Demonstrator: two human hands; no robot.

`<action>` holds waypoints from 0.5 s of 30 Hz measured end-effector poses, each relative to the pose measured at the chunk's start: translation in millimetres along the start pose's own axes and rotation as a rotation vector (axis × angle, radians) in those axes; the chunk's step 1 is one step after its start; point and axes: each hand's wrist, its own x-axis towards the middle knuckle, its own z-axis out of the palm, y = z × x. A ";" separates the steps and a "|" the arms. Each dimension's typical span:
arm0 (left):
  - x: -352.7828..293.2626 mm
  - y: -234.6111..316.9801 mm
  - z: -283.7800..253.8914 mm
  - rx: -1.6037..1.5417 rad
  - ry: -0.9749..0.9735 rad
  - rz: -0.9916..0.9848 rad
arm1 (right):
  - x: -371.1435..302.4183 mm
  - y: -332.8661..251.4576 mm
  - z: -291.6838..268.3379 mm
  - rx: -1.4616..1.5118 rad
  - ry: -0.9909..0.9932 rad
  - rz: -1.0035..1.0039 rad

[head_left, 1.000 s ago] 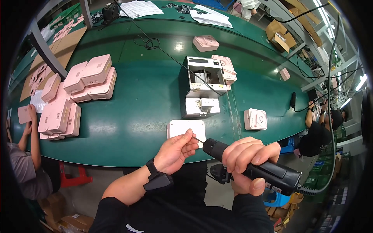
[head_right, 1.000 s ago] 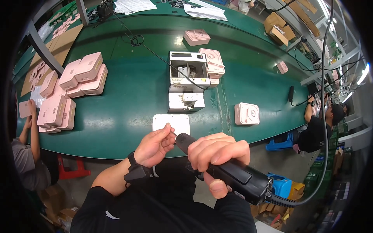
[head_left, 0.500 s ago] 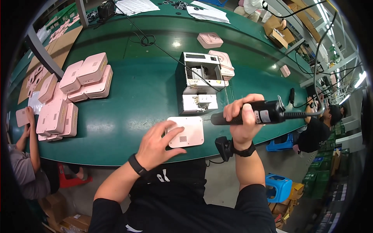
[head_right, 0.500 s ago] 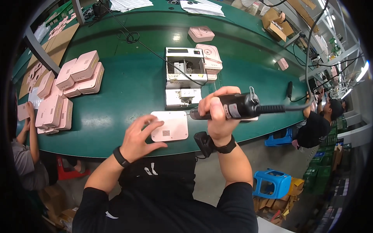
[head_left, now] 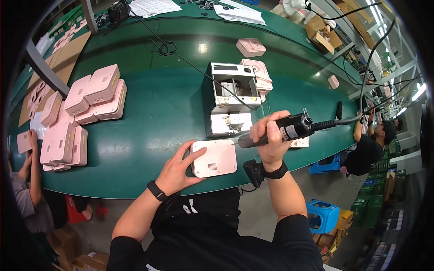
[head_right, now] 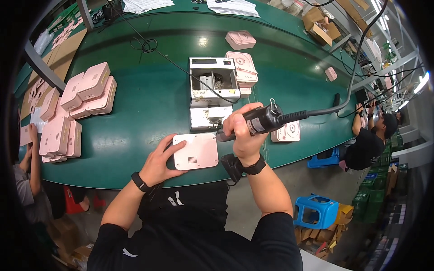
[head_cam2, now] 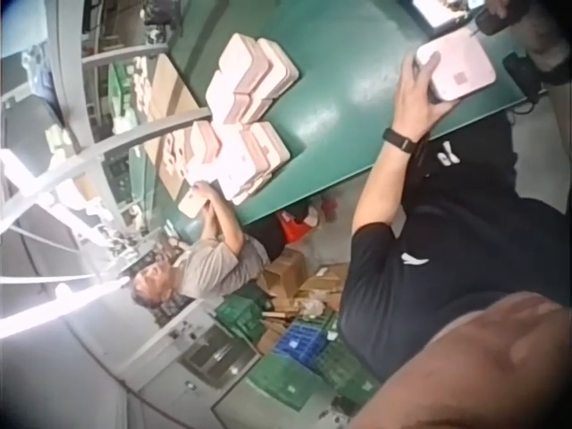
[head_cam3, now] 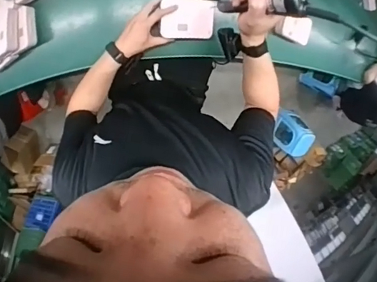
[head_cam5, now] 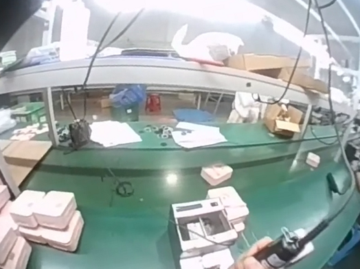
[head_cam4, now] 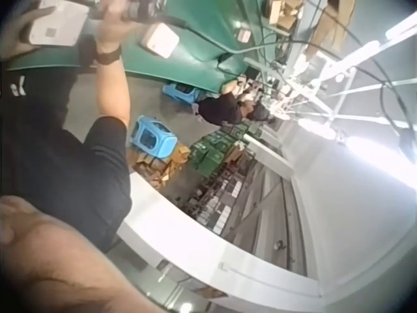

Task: The person picks up a pink electronic device, uses a power screwdriver to drive screws into the back of it, and sets it aside on a stack before repeating the process.

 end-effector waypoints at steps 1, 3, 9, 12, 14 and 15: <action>0.4 0.1 0.3 -0.009 0.006 0.003 | -0.2 0.6 -1.8 -0.002 0.002 -0.002; 1.5 1.4 1.6 -0.009 0.010 0.009 | -0.6 1.2 -6.3 -0.006 -0.008 -0.006; 5.5 2.7 6.3 0.016 0.010 0.025 | 12.6 -16.1 7.9 -0.108 -0.063 0.002; 13.9 5.4 13.1 0.000 0.008 0.027 | 30.2 -30.5 12.9 0.002 0.012 -0.123; 18.1 6.7 16.3 -0.006 0.005 0.026 | 41.4 -23.8 13.0 -0.024 -0.001 -0.113; 19.7 7.1 17.4 0.000 0.005 0.023 | 46.6 -19.4 13.1 -0.050 -0.015 -0.102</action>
